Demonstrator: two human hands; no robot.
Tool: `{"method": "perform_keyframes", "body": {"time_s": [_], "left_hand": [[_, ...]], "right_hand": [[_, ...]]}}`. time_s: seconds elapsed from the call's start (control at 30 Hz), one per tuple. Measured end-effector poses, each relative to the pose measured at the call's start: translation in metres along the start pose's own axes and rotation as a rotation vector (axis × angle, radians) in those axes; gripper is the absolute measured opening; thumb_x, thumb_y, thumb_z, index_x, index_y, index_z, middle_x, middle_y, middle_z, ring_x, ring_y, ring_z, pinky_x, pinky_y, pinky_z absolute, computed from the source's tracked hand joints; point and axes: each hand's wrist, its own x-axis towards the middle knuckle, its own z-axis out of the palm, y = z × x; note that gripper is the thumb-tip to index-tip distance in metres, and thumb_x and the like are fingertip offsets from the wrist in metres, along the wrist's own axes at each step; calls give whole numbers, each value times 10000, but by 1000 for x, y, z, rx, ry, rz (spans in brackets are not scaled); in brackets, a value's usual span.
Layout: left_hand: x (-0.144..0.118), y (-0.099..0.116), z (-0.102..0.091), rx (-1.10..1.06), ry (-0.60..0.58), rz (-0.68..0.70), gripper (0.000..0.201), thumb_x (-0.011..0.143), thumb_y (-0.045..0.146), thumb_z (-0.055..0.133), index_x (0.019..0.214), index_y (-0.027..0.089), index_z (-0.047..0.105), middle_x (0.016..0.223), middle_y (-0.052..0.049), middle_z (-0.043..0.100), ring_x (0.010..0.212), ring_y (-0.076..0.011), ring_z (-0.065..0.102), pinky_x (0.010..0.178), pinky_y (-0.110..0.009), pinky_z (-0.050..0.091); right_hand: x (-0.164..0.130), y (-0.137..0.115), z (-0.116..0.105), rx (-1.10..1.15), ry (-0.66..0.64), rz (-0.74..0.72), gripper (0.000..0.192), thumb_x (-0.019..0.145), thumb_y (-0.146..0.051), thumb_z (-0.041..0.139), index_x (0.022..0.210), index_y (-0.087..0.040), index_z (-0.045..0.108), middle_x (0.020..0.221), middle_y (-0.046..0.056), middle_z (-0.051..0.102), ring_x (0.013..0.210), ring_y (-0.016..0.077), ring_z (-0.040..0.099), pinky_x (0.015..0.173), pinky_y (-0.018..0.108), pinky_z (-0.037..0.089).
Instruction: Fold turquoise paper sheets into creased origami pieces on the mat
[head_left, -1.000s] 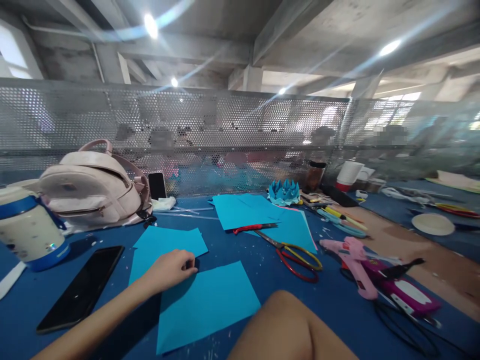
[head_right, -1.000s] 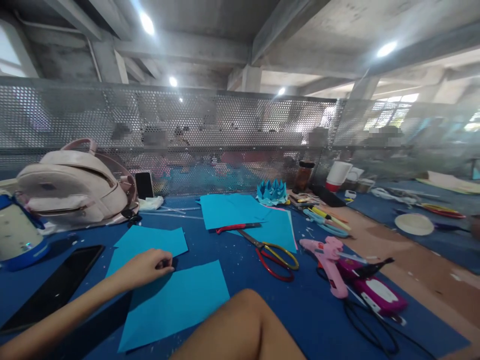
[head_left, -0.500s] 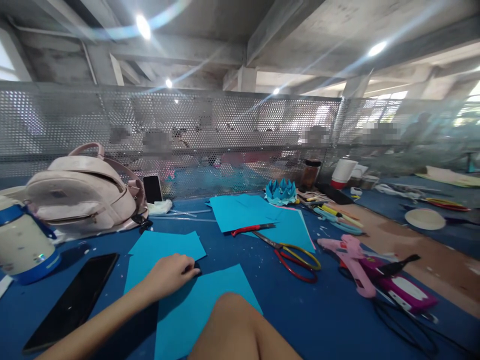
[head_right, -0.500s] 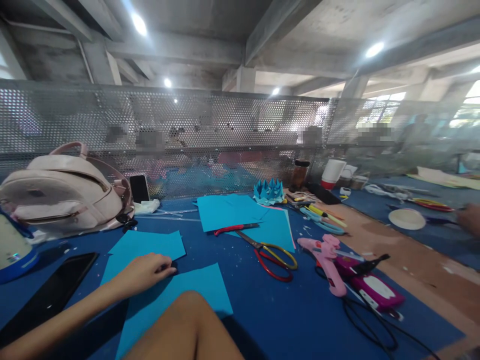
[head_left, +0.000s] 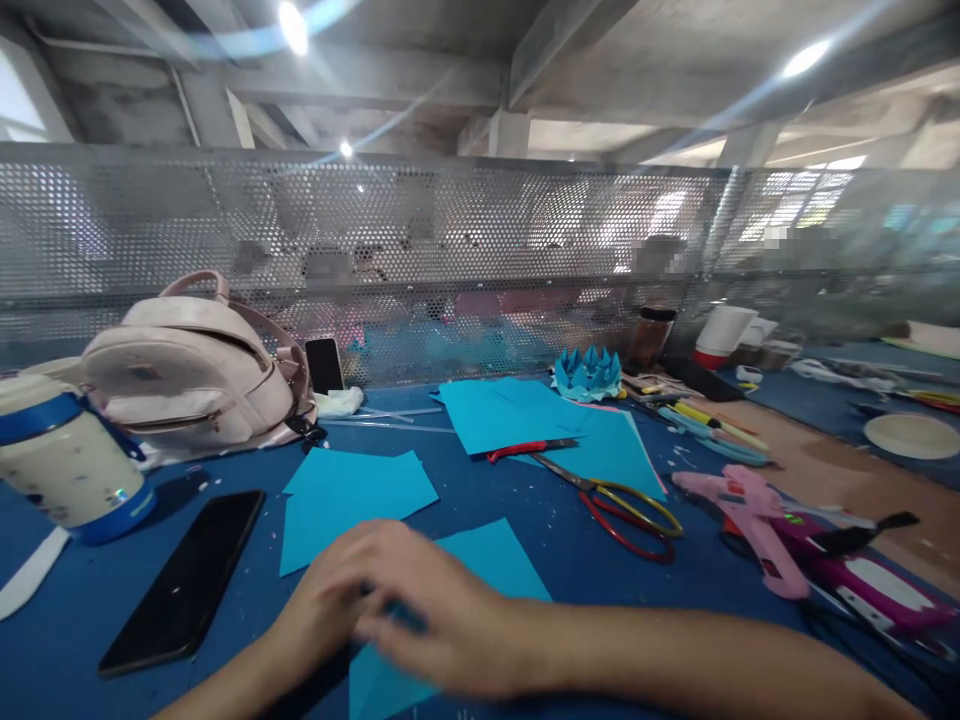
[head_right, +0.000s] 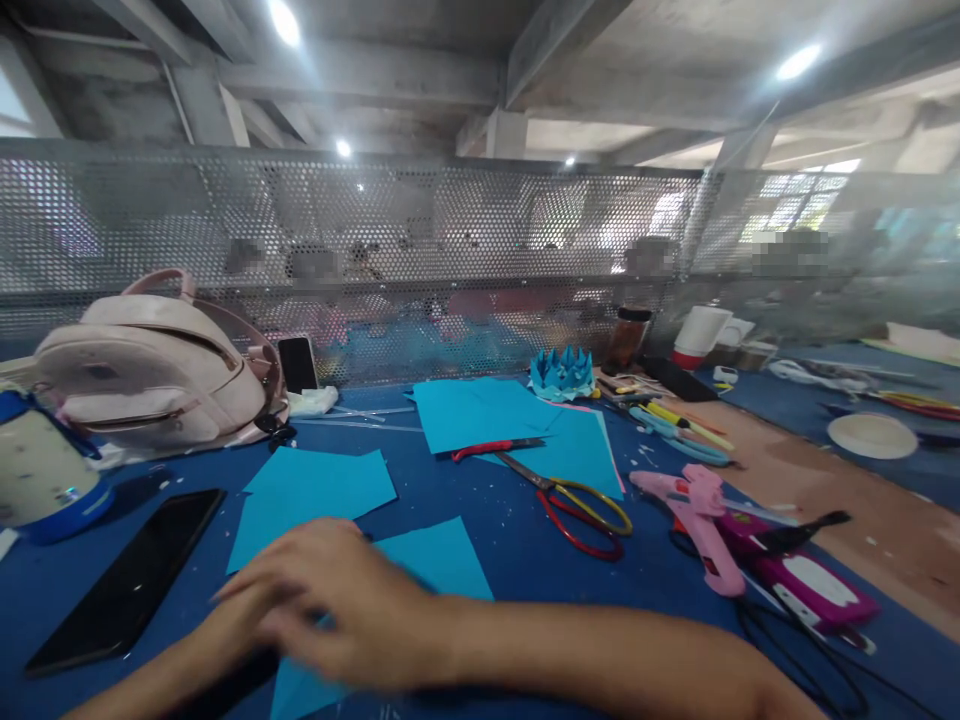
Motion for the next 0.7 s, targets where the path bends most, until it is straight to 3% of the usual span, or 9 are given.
{"method": "perform_keyframes", "body": {"time_s": [0.07, 0.13, 0.3, 0.5, 0.57, 0.7], "left_hand": [[-6, -5, 0, -29, 1, 4, 375, 811, 267, 630, 1182, 282, 582, 1225, -66, 638, 1113, -295, 572, 951, -350, 449], [-11, -9, -3, -74, -9, 16, 336, 837, 240, 618, 1164, 299, 573, 1170, -45, 648, 1061, -258, 589, 917, -343, 467], [-15, -19, -13, -51, 4, 57, 188, 920, 227, 524, 1083, 308, 573, 1019, -25, 624, 962, -220, 588, 816, -344, 486], [-15, -29, -12, -6, 9, 84, 197, 946, 234, 491, 1114, 313, 557, 1053, -33, 621, 975, -220, 594, 827, -364, 499], [-15, -30, -11, -3, -8, 90, 200, 950, 248, 490, 1128, 320, 546, 1064, -32, 625, 983, -219, 601, 836, -367, 506], [-16, -33, -11, -9, -32, 78, 186, 956, 273, 483, 1126, 322, 539, 1070, -34, 623, 998, -224, 606, 838, -370, 514]], "right_hand": [[-10, 31, -22, -19, 248, 148, 285, 1003, -291, 363, 1231, -195, 506, 1211, 97, 560, 1172, 204, 494, 1016, 377, 391], [-28, 56, -36, -65, 323, 255, 259, 980, -311, 435, 1199, -226, 543, 1200, 77, 571, 1158, 215, 499, 1015, 393, 382], [-61, 89, -50, -141, 295, 407, 301, 941, -370, 526, 1220, -259, 531, 1195, 66, 588, 1136, 230, 521, 1014, 405, 381], [-61, 103, -53, -111, 243, 465, 178, 915, -354, 577, 1071, -270, 593, 1132, 16, 633, 1110, 217, 557, 1133, 482, 215], [-62, 106, -53, -105, 259, 461, 159, 927, -333, 556, 1066, -268, 597, 1116, 21, 641, 1096, 215, 566, 1123, 483, 237], [-61, 103, -53, -113, 309, 434, 180, 960, -285, 475, 1098, -258, 587, 1101, 54, 631, 1065, 215, 570, 985, 417, 419]]}}
